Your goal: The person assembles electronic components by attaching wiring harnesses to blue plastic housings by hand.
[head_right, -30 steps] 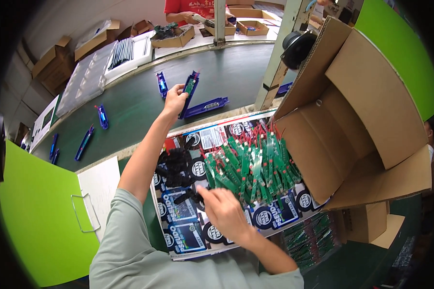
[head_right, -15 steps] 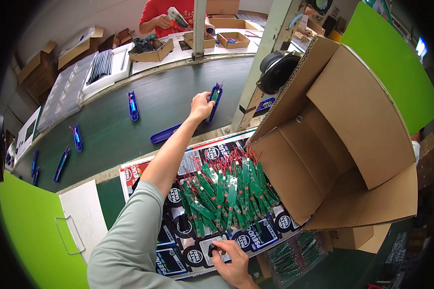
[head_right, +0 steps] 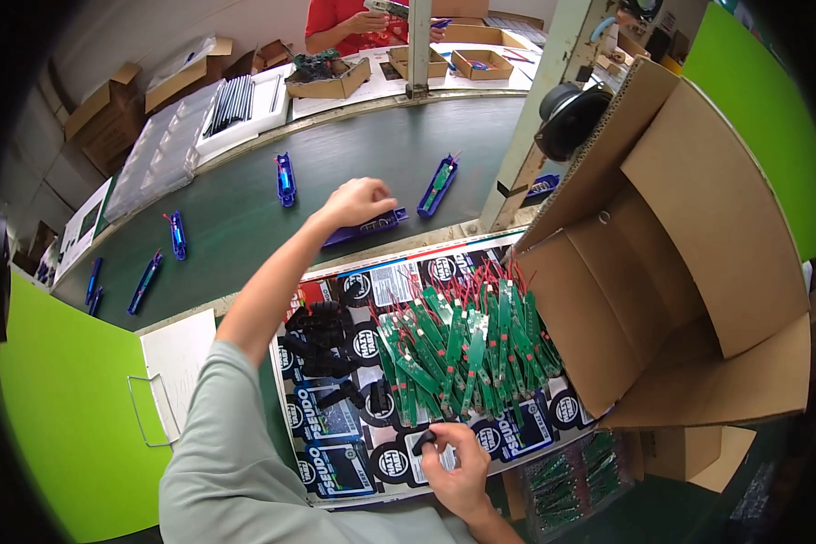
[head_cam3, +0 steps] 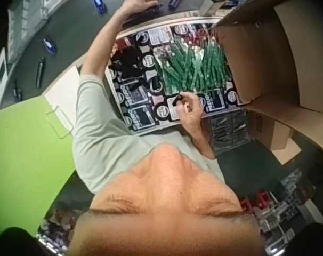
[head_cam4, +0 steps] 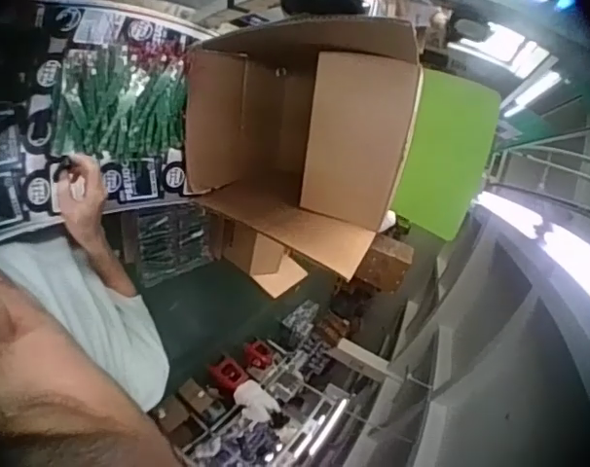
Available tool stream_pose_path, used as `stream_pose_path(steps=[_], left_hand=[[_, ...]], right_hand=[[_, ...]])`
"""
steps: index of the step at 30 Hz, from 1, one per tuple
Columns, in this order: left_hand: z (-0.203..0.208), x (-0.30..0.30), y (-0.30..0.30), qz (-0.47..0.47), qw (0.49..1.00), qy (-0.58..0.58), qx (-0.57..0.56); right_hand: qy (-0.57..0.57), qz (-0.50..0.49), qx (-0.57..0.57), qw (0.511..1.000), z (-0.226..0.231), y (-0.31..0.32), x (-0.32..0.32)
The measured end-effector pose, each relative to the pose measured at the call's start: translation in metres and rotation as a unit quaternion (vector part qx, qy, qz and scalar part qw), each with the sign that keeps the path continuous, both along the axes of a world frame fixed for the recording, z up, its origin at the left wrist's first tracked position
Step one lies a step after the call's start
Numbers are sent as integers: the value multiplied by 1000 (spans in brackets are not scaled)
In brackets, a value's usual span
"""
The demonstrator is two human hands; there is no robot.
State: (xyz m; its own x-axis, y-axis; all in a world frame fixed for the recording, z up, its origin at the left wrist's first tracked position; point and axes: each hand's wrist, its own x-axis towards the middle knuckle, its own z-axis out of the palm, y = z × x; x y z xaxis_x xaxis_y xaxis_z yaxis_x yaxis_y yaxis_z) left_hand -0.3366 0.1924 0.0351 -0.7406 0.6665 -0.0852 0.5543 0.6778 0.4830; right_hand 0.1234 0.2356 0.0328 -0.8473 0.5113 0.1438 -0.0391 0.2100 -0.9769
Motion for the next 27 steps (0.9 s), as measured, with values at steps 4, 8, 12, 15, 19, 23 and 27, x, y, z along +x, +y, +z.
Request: stream_pose_path(steps=[4, 8, 12, 15, 19, 23, 27], left_hand=[[-16, 25, -41, -31, 999, 31, -17], [-35, 42, -54, -8, 997, 51, 49], [-31, 51, -75, 45, 985, 121, 114], [8, 88, -90, 106, 945, -9, 308], [38, 156, -120, 51, 886, -207, 412], [36, 213, -134, 15, 825, -356, 439], [34, 243, -124, -37, 786, -423, 450]], right_hand=[[4, 55, 36, 998, 1, 4, -4], [18, 27, -39, 999, 4, 3, -11], [43, 2, -121, 992, 13, 13, -38], [67, 9, -153, 986, 29, 20, -61], [84, 48, -155, 983, 31, 27, -75], [80, 54, -155, 983, 39, 18, -84], [65, 18, -48, 997, 41, 15, -87]])
